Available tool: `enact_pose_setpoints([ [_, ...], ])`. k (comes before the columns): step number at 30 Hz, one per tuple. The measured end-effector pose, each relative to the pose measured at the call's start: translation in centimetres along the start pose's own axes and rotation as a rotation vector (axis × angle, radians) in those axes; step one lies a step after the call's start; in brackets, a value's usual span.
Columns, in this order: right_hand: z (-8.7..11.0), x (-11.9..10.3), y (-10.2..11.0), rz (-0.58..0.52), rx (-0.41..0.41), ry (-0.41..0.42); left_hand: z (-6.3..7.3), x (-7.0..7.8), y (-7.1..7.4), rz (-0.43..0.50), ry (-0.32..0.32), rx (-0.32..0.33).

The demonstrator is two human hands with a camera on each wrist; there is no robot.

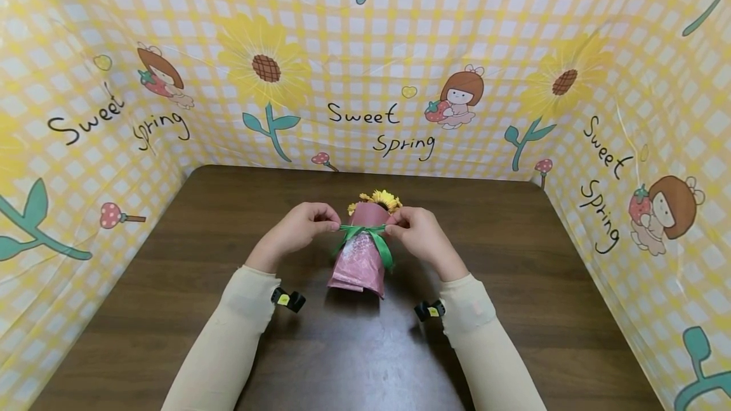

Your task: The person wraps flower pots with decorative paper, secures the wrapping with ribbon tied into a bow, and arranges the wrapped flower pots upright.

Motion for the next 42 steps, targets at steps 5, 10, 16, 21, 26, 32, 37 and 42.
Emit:
enact_pose_setpoints([
  [5, 0.0, 0.2, -0.1, -0.005, -0.001, -0.004, 0.0, -0.1, 0.1, -0.009, 0.002, -0.003],
  [10, 0.0, 0.0, 0.0, 0.004, 0.005, -0.001, 0.0, -0.2, 0.1, -0.009, 0.010, -0.003],
  [16, -0.1, -0.1, -0.1, 0.007, -0.003, -0.001, -0.1, -0.6, 0.2, 0.017, 0.029, 0.004],
  [21, -0.1, -0.1, -0.1, 0.014, -0.012, -0.004, -0.1, -0.9, 0.2, 0.030, 0.036, 0.002],
  [26, 0.0, 0.0, -0.1, 0.012, -0.020, -0.006, -0.1, -1.0, 0.2, 0.020, 0.035, 0.006],
  [32, 0.1, 0.2, 0.0, 0.022, -0.027, -0.009, 0.0, -0.9, 0.1, 0.018, 0.048, 0.000],
  [37, 0.2, 0.2, 0.2, 0.035, -0.017, -0.022, -0.2, -1.0, -0.1, 0.018, 0.040, -0.003],
  [42, 0.3, 0.1, 0.1, 0.047, -0.009, -0.030, -0.3, -1.1, 0.0, 0.013, 0.046, -0.007],
])
Point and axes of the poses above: each hand's wrist, its own z-axis away from the middle knuckle, its own y-axis out of the back of the hand, x = y × z, the point moved 2 cm from there along -z, towards the middle knuckle, and after that the axes turned 3 degrees about y, right-handed, at the moved point
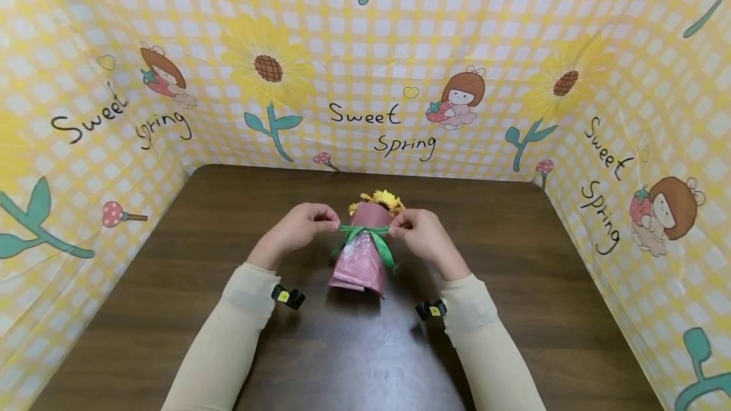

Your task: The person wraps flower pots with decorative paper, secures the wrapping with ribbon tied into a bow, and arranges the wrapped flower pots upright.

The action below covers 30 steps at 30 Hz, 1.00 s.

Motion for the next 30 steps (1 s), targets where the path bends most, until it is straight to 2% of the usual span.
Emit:
enact_pose_setpoints([
  [5, 0.1, -0.1, 0.1, 0.009, 0.001, -0.015, -0.2, 0.3, 0.1, -0.023, 0.007, 0.005],
  [13, 0.1, 0.0, 0.5, 0.023, -0.036, -0.011, -0.3, 0.5, -0.8, -0.051, 0.019, -0.036],
  [24, 0.2, -0.4, 0.9, -0.042, -0.019, -0.003, -0.2, 0.5, -1.0, 0.020, -0.014, -0.012],
  [30, 0.2, -0.3, 0.7, -0.066, -0.018, -0.011, -0.2, 0.7, -1.0, 0.025, -0.039, 0.019],
])
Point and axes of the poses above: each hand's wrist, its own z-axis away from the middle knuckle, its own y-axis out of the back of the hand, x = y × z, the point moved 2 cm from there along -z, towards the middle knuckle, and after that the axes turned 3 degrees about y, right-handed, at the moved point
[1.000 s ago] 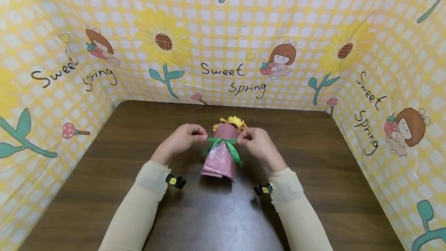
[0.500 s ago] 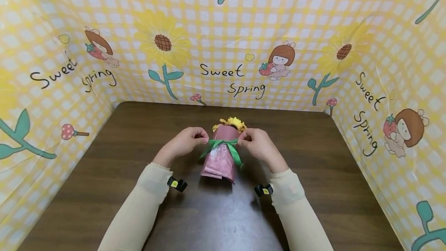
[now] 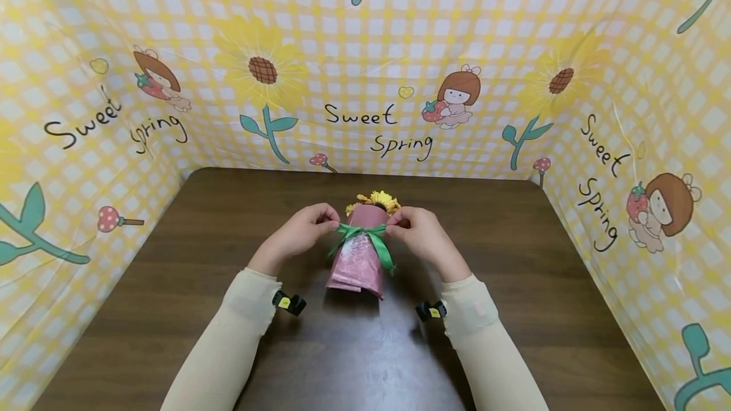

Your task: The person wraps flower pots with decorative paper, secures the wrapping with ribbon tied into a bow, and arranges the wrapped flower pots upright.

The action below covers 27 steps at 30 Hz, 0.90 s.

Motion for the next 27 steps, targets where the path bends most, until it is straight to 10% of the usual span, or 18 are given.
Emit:
enact_pose_setpoints([
  [12, -0.2, 0.7, 0.2, -0.010, 0.025, 0.007, -0.1, -0.3, 0.4, 0.048, 0.007, 0.043],
  [27, -0.5, 2.6, -0.2, 0.036, -0.041, -0.150, -1.5, -3.1, -0.9, -0.020, 0.166, 0.074],
])
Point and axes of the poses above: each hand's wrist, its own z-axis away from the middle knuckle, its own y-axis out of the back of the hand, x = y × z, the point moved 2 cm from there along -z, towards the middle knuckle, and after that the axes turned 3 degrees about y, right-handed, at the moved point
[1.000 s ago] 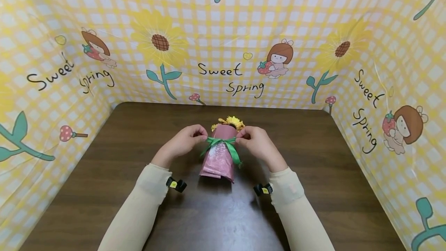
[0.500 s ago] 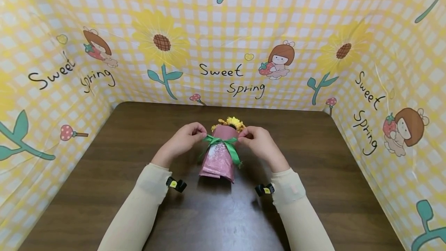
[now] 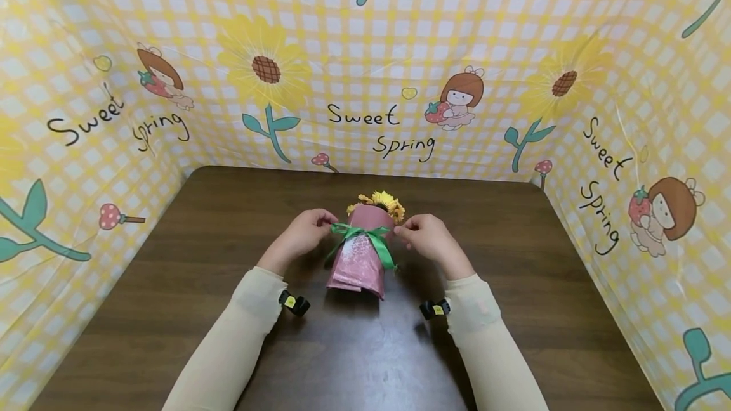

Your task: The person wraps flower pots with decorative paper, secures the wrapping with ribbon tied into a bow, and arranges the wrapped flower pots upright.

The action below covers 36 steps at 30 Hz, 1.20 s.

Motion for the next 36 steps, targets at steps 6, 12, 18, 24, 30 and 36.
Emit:
enact_pose_setpoints([
  [6, -0.3, 0.8, -1.4, -0.111, -0.149, -0.116, -0.4, -0.9, -1.1, 0.060, 0.081, -0.151],
  [12, -0.7, 1.4, -2.5, -0.266, -0.275, -0.174, -0.3, -0.9, -1.5, 0.088, 0.148, -0.220],
  [18, -0.7, 1.7, -2.9, -0.328, -0.328, -0.209, -0.2, -0.9, -1.6, 0.089, 0.183, -0.260],
  [24, -0.8, 1.7, -3.3, -0.375, -0.336, -0.237, -0.1, -0.8, -1.6, 0.101, 0.188, -0.276],
  [30, -1.0, 1.5, -3.7, -0.431, -0.332, -0.227, 0.0, -0.6, -1.7, 0.124, 0.184, -0.261],
  [36, -1.0, 1.3, -3.7, -0.455, -0.283, -0.221, 0.2, -0.1, -1.6, 0.152, 0.179, -0.243],
])
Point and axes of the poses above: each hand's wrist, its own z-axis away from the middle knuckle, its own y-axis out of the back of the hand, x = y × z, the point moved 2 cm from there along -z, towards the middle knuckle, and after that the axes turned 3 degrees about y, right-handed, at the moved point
